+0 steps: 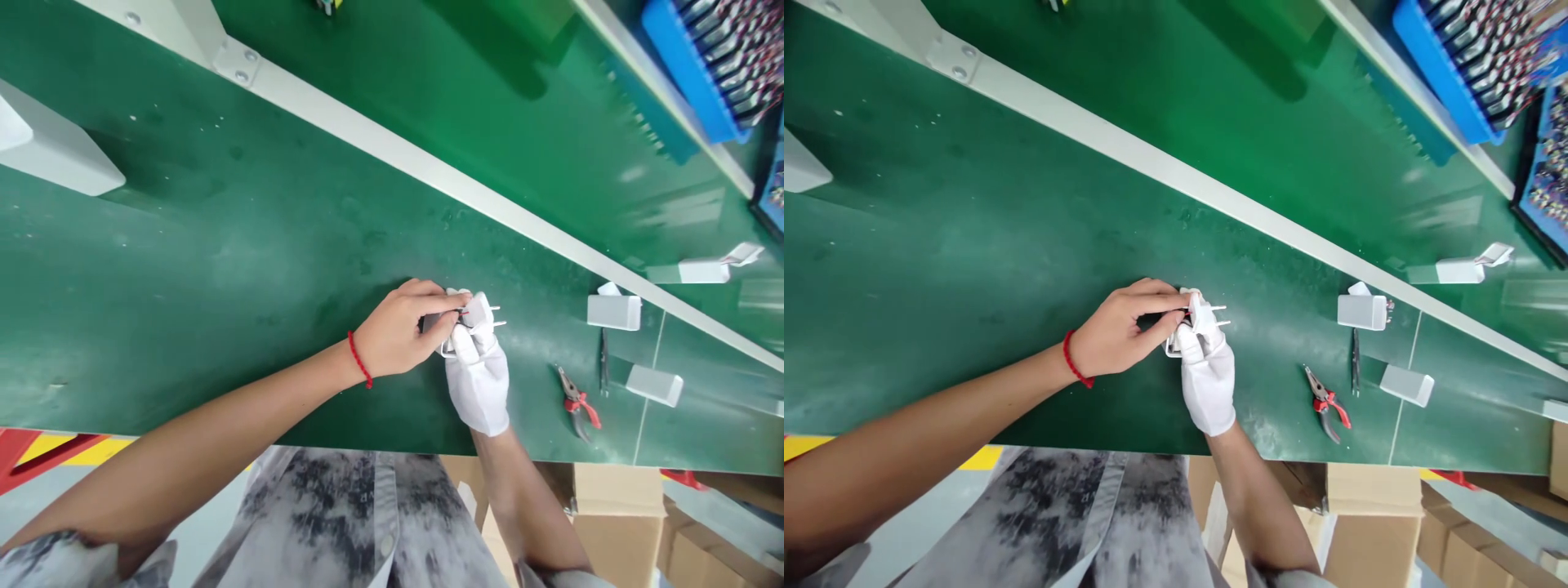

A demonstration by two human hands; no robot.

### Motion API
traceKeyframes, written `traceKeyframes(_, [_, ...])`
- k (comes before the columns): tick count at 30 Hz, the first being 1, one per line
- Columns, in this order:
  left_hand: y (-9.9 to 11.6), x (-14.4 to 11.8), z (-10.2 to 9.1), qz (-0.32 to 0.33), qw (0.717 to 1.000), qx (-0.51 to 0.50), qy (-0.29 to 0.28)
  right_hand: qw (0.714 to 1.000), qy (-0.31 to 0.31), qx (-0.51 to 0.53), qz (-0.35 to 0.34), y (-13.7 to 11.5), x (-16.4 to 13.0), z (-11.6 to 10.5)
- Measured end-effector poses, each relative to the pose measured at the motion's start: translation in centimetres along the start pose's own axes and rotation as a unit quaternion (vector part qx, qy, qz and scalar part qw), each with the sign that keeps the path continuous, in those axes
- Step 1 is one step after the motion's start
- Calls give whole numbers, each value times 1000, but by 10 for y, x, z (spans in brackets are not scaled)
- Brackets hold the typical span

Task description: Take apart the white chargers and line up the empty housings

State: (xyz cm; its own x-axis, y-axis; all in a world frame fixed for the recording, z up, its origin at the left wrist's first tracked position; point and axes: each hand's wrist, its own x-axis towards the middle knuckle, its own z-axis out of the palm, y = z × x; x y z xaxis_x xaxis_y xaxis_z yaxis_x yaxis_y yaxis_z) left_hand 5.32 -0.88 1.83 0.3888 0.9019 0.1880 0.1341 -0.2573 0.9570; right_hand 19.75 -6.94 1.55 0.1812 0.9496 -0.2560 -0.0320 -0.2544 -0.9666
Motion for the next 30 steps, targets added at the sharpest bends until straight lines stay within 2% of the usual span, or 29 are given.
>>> traceKeyframes(5, [-1,-2,2,15,999,36,-8,999,40,4,-8,-4,5,2])
traceKeyframes(10, [-5,-2,4,28,999,44,11,999,-17,9,33,-7,-1,-3])
traceKeyframes(15, [-6,-2,4,38,998,43,1,1000,-5,-20,-2,-9,-4,-2])
traceKeyframes(19, [-5,-3,3,31,999,37,3,1000,-5,13,13,-14,0,3])
traceKeyframes(27, [-6,-2,4,25,999,46,-6,998,60,-27,-25,-5,5,12])
traceKeyframes(30, [-7,-3,5,32,998,46,4,1000,16,12,-3,-8,5,7])
